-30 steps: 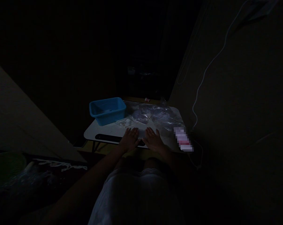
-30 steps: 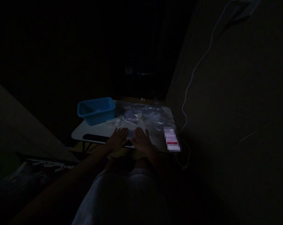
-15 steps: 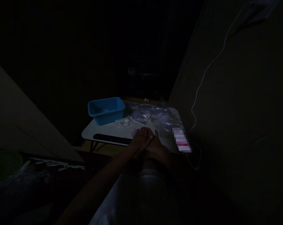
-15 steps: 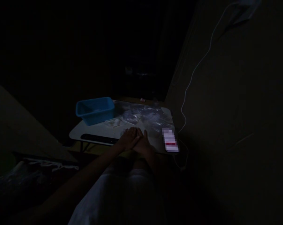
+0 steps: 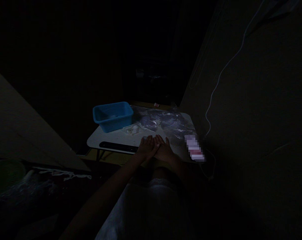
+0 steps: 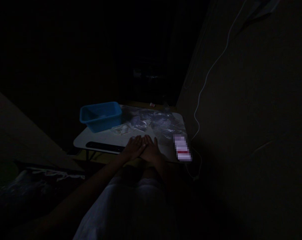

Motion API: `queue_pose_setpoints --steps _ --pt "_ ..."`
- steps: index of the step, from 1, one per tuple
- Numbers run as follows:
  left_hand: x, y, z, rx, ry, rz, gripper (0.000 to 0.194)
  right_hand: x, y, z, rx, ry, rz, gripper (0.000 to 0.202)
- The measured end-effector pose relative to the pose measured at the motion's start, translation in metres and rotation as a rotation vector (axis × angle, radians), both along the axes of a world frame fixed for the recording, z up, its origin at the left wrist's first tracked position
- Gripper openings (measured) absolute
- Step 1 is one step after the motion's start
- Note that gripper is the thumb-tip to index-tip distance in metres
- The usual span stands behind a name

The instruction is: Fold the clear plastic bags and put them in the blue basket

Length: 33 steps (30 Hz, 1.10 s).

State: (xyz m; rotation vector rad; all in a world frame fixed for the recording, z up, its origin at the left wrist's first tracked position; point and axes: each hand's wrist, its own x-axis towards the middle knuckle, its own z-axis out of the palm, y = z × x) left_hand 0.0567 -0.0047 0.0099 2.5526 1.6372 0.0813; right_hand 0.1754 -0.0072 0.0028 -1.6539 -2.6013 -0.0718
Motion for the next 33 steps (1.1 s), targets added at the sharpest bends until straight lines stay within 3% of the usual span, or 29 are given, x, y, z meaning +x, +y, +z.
queue_pose_setpoints --steps 11,16,26,33 --pt "-0.025 0.006 -0.007 0.028 0.024 0.080 0.052 0.002 0.001 -0.005 0.046 0.036 0.008 0.073" --pt "-0.038 0.007 -0.011 0.119 0.041 0.123 0.050 0.001 0.002 -0.008 0.049 0.031 0.013 0.076" --pt "-0.037 0.006 -0.011 0.143 0.061 0.135 0.051 0.005 0.008 -0.006 0.074 0.123 -0.027 0.072" --pt "-0.038 0.006 -0.015 0.177 0.059 0.127 0.051 -0.011 0.004 -0.003 0.064 0.042 0.058 0.066"
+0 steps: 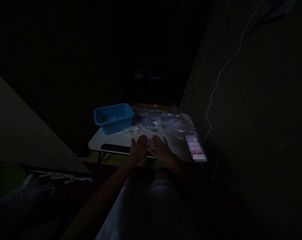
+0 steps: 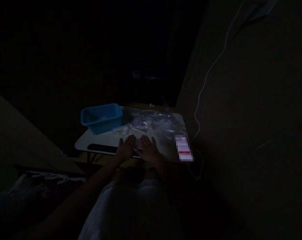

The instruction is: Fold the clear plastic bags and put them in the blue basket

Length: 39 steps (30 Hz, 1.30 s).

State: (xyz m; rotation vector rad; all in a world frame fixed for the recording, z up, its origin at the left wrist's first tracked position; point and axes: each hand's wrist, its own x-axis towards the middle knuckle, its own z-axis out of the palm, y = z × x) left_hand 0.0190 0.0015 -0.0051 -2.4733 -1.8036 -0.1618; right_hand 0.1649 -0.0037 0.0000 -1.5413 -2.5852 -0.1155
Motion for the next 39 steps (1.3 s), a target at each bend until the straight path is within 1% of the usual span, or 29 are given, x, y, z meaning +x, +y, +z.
queue_pose_setpoints --steps 4,9,13,16,18,20,23,25,29,33,39 --pt "0.000 -0.003 0.002 -0.007 0.002 -0.005 0.051 -0.001 -0.001 -0.002 -0.012 -0.007 -0.007 0.068" --pt "-0.001 -0.003 -0.001 0.032 -0.010 0.056 0.053 0.000 0.000 -0.004 0.005 -0.018 -0.011 0.069" --pt "-0.006 0.000 -0.005 0.060 -0.021 0.097 0.051 0.001 0.000 -0.005 0.002 -0.025 0.001 0.072" --pt "-0.012 0.003 -0.004 0.055 -0.062 0.099 0.049 0.000 0.000 -0.004 -0.015 -0.027 -0.003 0.073" --pt "-0.015 0.004 -0.001 0.052 -0.103 0.069 0.048 0.000 0.001 -0.003 -0.025 -0.020 -0.003 0.071" --pt "-0.013 0.002 0.002 0.076 -0.122 -0.002 0.047 -0.001 0.001 -0.002 -0.039 -0.005 -0.004 0.069" --pt "-0.004 -0.003 0.005 0.109 -0.093 -0.153 0.050 -0.001 0.002 -0.002 -0.066 0.019 -0.004 0.067" --pt "0.005 -0.007 0.005 0.089 -0.061 -0.204 0.053 -0.002 0.002 -0.003 -0.075 0.023 -0.001 0.067" --pt "0.016 -0.010 0.004 0.044 -0.013 -0.173 0.056 -0.003 0.001 -0.004 -0.061 0.024 -0.005 0.064" --pt "0.017 -0.010 0.005 -0.006 0.002 -0.126 0.057 -0.004 0.001 -0.005 -0.066 0.042 -0.022 0.061" --pt "0.018 -0.010 0.011 -0.099 0.016 -0.096 0.059 -0.005 0.000 -0.001 -0.091 0.046 -0.029 0.062"
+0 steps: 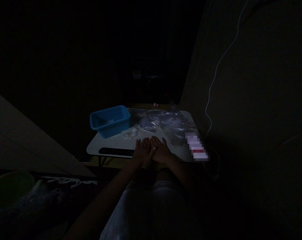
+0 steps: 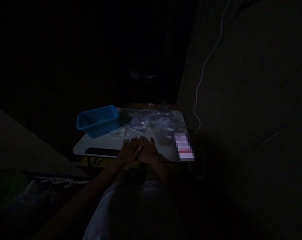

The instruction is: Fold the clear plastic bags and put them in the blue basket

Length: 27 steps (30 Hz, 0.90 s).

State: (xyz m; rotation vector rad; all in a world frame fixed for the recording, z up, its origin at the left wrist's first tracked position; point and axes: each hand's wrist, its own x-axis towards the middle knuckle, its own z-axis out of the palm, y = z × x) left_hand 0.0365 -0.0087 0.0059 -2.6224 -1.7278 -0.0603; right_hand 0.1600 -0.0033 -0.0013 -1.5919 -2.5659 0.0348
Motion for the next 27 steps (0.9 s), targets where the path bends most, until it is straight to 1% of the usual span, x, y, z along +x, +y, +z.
queue_pose_setpoints --steps 5,10,14,21,27 --pt "-0.001 -0.001 0.003 -0.055 -0.010 0.011 0.058 0.001 -0.001 0.002 -0.008 0.005 0.014 0.065" --pt "-0.014 0.004 -0.003 -0.061 -0.052 0.014 0.053 0.002 0.000 0.002 0.004 -0.011 0.018 0.070" --pt "-0.022 0.008 -0.006 -0.062 -0.097 0.020 0.051 0.002 0.001 0.000 0.018 -0.013 0.018 0.069" --pt "-0.021 0.010 -0.010 0.035 -0.118 0.031 0.047 0.004 0.004 -0.007 0.056 -0.015 0.027 0.070" --pt "-0.021 0.009 -0.011 0.086 -0.105 0.038 0.048 0.006 0.004 -0.006 0.037 -0.050 0.028 0.069"
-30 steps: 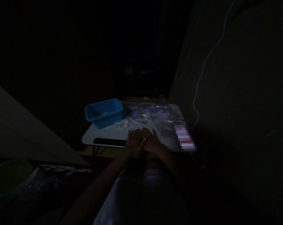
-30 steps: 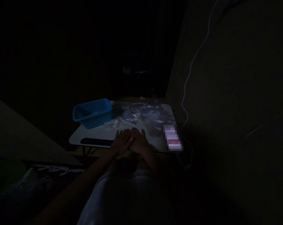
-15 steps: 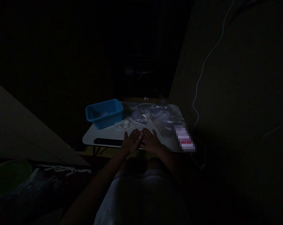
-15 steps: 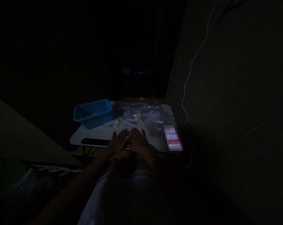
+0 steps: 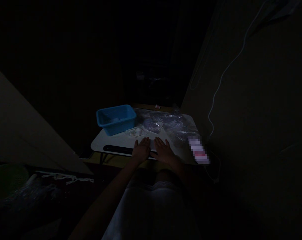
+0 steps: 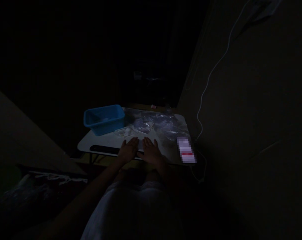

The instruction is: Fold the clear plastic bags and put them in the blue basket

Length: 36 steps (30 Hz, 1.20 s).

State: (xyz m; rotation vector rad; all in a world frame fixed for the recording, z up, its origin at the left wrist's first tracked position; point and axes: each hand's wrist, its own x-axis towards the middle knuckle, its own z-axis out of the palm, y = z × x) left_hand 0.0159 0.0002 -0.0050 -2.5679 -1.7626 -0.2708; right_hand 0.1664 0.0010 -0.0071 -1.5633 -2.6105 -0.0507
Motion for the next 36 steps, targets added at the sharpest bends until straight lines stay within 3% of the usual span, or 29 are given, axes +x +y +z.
queue_pose_setpoints --steps 7,15,18,22,25,27,36 --pt "0.003 -0.003 -0.003 0.036 0.025 0.016 0.050 0.002 -0.001 -0.004 0.048 -0.026 -0.019 0.069" --pt "0.005 -0.001 -0.003 0.012 0.027 0.026 0.050 0.006 -0.006 -0.007 0.067 -0.006 -0.142 0.075" --pt "0.005 0.000 -0.005 0.003 0.019 0.025 0.050 0.014 -0.004 -0.006 0.044 0.032 -0.158 0.068" --pt "0.005 0.000 -0.005 0.014 -0.002 0.016 0.049 0.026 0.014 0.006 -0.072 0.218 -0.161 0.040" --pt "0.005 0.000 -0.002 0.012 -0.003 0.021 0.049 0.028 0.035 0.020 -0.179 0.359 -0.218 0.037" --pt "0.004 -0.001 0.000 0.012 0.000 0.022 0.048 0.025 0.048 0.028 -0.298 0.358 -0.165 0.038" --pt "0.001 -0.001 -0.002 0.017 0.038 0.010 0.049 0.012 0.078 0.047 -0.509 0.275 -0.060 0.031"
